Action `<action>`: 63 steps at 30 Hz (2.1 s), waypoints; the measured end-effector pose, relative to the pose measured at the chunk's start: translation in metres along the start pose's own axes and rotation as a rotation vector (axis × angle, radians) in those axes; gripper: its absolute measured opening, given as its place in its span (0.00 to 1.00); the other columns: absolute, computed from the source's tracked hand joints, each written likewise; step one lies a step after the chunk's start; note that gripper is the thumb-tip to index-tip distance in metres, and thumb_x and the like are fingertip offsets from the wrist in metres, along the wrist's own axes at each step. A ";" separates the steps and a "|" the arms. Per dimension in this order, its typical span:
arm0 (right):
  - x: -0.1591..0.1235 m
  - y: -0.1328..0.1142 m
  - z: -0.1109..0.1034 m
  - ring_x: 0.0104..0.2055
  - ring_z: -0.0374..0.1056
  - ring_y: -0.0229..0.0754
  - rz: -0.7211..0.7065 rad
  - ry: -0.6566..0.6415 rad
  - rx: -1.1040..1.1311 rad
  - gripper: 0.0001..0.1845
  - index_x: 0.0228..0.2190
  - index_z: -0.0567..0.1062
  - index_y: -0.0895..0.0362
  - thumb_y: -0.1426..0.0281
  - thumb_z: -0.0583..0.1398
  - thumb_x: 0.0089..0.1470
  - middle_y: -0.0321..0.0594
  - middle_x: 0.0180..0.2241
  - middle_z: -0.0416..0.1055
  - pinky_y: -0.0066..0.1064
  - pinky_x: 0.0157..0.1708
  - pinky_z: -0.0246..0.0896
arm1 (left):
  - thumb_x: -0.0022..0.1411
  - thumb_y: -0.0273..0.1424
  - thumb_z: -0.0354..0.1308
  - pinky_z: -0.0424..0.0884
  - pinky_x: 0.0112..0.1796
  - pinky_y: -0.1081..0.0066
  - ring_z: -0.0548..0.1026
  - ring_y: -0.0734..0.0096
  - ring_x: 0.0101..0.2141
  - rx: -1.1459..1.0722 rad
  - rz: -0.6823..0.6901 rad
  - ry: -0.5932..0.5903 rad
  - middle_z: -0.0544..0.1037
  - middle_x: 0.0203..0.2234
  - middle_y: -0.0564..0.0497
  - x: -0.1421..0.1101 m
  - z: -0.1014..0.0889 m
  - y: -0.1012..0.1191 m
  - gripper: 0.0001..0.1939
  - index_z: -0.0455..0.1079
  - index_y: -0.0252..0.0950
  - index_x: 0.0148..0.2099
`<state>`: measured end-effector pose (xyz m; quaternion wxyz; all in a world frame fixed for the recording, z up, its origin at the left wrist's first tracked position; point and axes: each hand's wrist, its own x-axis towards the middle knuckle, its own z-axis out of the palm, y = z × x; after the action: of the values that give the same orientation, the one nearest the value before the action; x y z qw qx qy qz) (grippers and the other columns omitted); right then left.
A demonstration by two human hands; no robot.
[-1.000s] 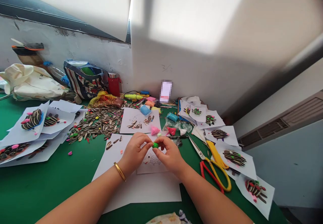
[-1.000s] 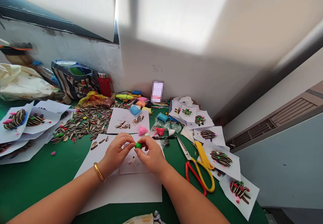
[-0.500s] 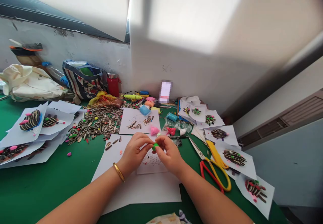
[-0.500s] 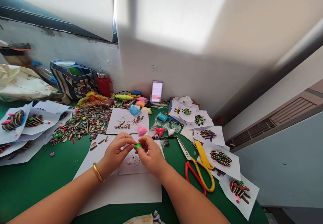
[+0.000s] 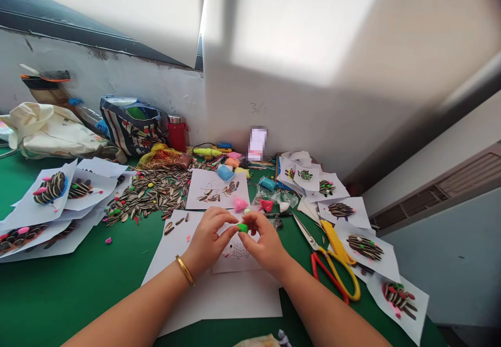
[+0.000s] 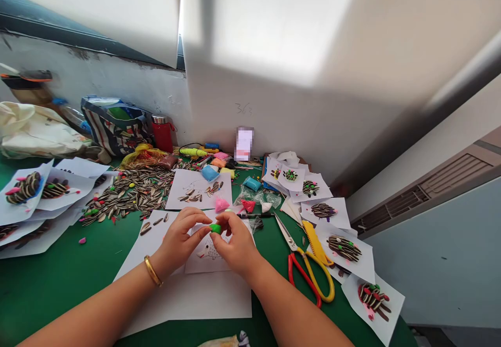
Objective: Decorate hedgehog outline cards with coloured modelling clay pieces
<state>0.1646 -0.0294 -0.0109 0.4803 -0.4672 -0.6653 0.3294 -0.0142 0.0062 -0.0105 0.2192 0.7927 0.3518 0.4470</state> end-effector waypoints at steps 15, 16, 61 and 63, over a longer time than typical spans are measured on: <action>0.000 -0.001 -0.002 0.36 0.64 0.39 -0.056 -0.057 -0.021 0.16 0.46 0.69 0.52 0.70 0.61 0.54 0.39 0.40 0.69 0.34 0.38 0.64 | 0.62 0.33 0.61 0.72 0.42 0.63 0.75 0.64 0.39 -0.168 -0.092 -0.036 0.78 0.34 0.48 0.003 0.002 -0.003 0.04 0.76 0.39 0.36; 0.000 0.000 -0.002 0.36 0.65 0.39 -0.056 -0.056 -0.021 0.16 0.46 0.69 0.52 0.70 0.60 0.55 0.40 0.40 0.70 0.34 0.38 0.64 | 0.62 0.33 0.61 0.72 0.42 0.63 0.75 0.64 0.39 -0.166 -0.093 -0.034 0.78 0.34 0.48 0.002 0.002 -0.004 0.05 0.76 0.39 0.36; -0.004 0.004 -0.001 0.39 0.68 0.40 -0.080 -0.047 -0.042 0.17 0.51 0.69 0.53 0.66 0.56 0.60 0.41 0.40 0.72 0.34 0.40 0.65 | 0.67 0.31 0.56 0.68 0.43 0.65 0.70 0.65 0.40 -0.103 0.019 -0.066 0.74 0.34 0.49 0.002 -0.002 0.001 0.05 0.71 0.39 0.36; -0.003 0.004 -0.001 0.38 0.67 0.40 -0.088 -0.042 -0.047 0.17 0.51 0.69 0.53 0.66 0.57 0.60 0.41 0.40 0.71 0.33 0.40 0.65 | 0.67 0.31 0.55 0.68 0.43 0.65 0.69 0.65 0.40 -0.098 0.006 -0.073 0.74 0.34 0.50 0.002 -0.002 0.001 0.06 0.70 0.39 0.36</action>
<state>0.1675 -0.0310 -0.0155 0.4691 -0.4419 -0.7026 0.3018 -0.0144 0.0068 -0.0075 0.2688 0.7980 0.3189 0.4351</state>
